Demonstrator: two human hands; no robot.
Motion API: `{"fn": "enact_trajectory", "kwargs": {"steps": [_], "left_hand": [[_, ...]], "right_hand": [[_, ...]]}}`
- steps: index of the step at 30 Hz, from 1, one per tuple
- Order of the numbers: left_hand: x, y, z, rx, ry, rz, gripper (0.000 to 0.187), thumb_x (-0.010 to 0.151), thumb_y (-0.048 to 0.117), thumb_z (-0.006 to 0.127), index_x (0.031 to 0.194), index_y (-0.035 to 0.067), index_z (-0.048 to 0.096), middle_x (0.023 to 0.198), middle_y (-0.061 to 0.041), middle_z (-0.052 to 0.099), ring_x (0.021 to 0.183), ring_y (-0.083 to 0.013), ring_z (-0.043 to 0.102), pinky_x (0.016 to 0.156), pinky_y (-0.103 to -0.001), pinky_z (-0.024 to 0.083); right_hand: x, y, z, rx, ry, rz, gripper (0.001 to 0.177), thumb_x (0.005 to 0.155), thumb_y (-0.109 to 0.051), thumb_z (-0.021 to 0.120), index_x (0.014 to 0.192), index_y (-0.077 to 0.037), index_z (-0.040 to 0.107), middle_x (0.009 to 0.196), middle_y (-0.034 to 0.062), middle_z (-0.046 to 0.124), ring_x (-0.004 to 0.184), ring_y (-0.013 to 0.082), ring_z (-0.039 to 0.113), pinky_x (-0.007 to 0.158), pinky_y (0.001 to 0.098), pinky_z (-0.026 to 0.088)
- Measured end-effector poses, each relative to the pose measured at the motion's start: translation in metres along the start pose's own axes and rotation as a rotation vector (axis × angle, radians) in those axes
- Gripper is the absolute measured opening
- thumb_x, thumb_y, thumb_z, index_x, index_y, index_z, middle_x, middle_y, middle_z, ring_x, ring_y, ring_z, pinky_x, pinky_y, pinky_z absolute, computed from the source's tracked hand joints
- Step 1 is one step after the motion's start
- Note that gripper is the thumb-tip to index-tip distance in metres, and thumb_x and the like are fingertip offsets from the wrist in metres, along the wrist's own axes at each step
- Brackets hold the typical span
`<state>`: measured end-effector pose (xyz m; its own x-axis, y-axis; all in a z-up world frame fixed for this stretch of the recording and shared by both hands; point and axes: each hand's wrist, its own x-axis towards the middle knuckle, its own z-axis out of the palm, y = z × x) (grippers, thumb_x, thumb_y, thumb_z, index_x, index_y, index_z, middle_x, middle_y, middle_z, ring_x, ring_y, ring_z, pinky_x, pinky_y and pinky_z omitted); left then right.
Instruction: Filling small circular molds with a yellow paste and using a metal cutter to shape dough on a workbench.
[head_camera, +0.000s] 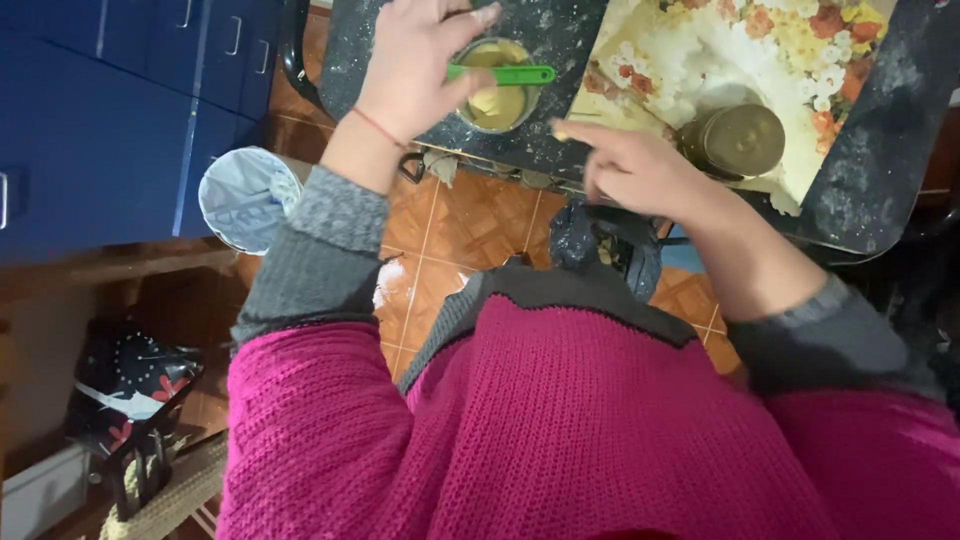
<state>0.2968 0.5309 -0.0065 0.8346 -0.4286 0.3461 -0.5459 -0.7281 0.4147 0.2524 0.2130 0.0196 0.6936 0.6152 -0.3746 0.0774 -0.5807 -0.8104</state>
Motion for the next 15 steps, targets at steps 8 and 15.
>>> {"fn": "enact_trajectory", "kwargs": {"steps": [8, 15], "left_hand": [[-0.007, 0.026, 0.038, 0.323, 0.102, 0.155, 0.149, 0.032, 0.057, 0.093, 0.158, 0.015, 0.025, 0.142, -0.015, 0.057, 0.127, -0.0356, 0.054, 0.107, -0.055, 0.031], [-0.011, 0.024, 0.051, 0.257, -0.014, 0.003, 0.135, 0.061, 0.043, 0.097, 0.17, 0.016, 0.022, 0.148, -0.012, 0.056, 0.132, -0.0318, 0.053, 0.119, -0.052, 0.027]], "right_hand": [[0.086, -0.021, 0.036, -1.136, -0.082, -0.005, 0.034, 0.093, -0.017, 0.058, 0.126, -0.013, 0.065, 0.094, 0.0151, 0.074, 0.086, 0.0363, 0.073, 0.067, 0.0517, 0.057], [0.056, -0.059, 0.013, -1.094, -0.153, 0.006, 0.067, 0.08, -0.014, 0.059, 0.145, -0.029, 0.054, 0.088, 0.0168, 0.072, 0.08, 0.0356, 0.071, 0.064, 0.0481, 0.056]]}}
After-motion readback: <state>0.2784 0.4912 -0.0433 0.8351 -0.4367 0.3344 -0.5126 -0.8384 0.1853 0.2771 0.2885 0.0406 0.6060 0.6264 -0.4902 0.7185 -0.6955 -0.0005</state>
